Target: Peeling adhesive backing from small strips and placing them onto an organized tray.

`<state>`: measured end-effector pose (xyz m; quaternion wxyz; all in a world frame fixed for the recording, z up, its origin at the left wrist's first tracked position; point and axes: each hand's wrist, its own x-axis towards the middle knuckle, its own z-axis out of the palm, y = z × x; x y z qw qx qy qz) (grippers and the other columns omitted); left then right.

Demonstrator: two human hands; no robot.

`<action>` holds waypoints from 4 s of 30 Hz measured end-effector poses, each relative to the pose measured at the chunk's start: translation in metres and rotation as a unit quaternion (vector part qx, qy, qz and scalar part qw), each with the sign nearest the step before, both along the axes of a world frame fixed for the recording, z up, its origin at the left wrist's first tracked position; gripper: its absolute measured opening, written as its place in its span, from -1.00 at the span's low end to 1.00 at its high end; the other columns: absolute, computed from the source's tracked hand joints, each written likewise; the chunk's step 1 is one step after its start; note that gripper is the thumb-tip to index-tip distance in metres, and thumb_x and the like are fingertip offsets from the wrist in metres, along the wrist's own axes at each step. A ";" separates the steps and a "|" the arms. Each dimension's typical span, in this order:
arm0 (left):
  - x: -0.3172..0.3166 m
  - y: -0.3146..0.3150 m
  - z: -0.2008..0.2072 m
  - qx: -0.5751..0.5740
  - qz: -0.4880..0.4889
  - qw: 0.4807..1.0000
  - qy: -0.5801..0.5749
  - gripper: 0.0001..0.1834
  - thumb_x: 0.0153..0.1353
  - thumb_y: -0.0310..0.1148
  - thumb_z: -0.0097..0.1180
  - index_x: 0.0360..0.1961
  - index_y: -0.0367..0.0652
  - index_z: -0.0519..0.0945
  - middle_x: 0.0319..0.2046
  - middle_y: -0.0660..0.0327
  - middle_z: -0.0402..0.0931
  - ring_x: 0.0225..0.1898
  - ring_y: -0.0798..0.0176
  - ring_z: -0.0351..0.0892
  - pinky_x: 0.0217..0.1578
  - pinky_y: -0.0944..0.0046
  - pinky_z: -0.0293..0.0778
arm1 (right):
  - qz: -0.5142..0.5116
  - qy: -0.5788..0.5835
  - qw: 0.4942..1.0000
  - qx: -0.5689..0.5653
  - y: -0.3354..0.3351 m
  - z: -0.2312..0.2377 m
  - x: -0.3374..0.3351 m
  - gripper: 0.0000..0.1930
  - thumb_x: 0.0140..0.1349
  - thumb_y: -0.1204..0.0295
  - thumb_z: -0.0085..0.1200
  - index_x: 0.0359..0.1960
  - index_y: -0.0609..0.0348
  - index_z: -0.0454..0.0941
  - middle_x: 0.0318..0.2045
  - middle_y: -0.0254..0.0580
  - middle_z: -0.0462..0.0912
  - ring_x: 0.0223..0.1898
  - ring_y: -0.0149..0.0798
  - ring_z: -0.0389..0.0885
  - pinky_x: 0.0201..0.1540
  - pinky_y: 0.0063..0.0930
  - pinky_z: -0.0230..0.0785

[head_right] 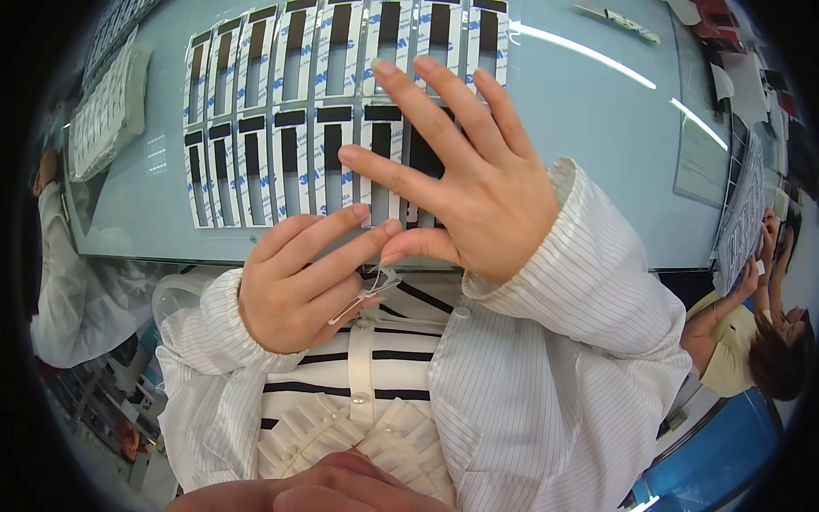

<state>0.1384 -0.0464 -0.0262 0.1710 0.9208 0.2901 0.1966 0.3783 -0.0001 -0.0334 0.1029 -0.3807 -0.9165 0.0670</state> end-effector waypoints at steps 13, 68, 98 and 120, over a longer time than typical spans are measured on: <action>-0.004 -0.002 0.009 -0.021 -0.009 0.999 0.033 -0.72 -0.07 -0.34 0.34 -0.31 -0.24 0.66 0.16 0.18 0.57 0.20 0.08 0.50 0.04 0.12 0.42 | -0.078 -0.054 0.995 0.014 0.011 -0.003 -0.001 -0.19 0.10 -0.45 -0.24 0.36 -0.49 0.39 0.50 -0.01 0.09 0.52 0.09 -0.02 0.49 0.20 -0.38; -0.036 0.011 0.015 -0.382 0.001 0.866 -0.323 -0.77 -0.05 -0.38 0.54 -0.42 -0.22 0.72 -0.36 0.24 0.67 -0.33 0.36 0.52 -0.35 0.35 0.37 | -0.107 0.438 0.550 -0.703 -0.049 0.029 -0.045 -0.79 0.35 0.56 0.07 -0.03 0.34 0.60 -0.13 -0.23 0.59 -0.19 -0.42 0.58 -0.08 -0.55 0.41; -0.035 0.006 0.029 -0.313 0.188 0.906 -0.215 -0.84 0.19 -0.43 0.33 -0.45 -0.31 0.67 -0.68 0.26 0.42 -0.68 0.43 0.23 -0.64 0.35 0.12 | 0.078 0.376 0.920 -0.078 -0.048 0.043 -0.015 -0.76 0.05 0.68 0.28 -0.20 0.35 0.60 -0.47 0.03 0.74 -0.52 -0.22 0.71 -0.52 -0.52 0.49; 0.008 -0.003 -0.007 0.013 -0.023 0.997 -0.078 -0.77 -0.15 -0.38 0.41 -0.45 -0.15 0.62 -0.07 0.20 0.69 -0.46 0.26 0.40 -0.44 0.33 0.37 | -0.288 0.482 0.683 -0.468 -0.004 0.015 0.026 -0.81 0.24 0.50 0.29 -0.15 0.30 0.64 -0.38 -0.21 0.73 -0.55 -0.54 0.58 -0.48 -0.73 0.42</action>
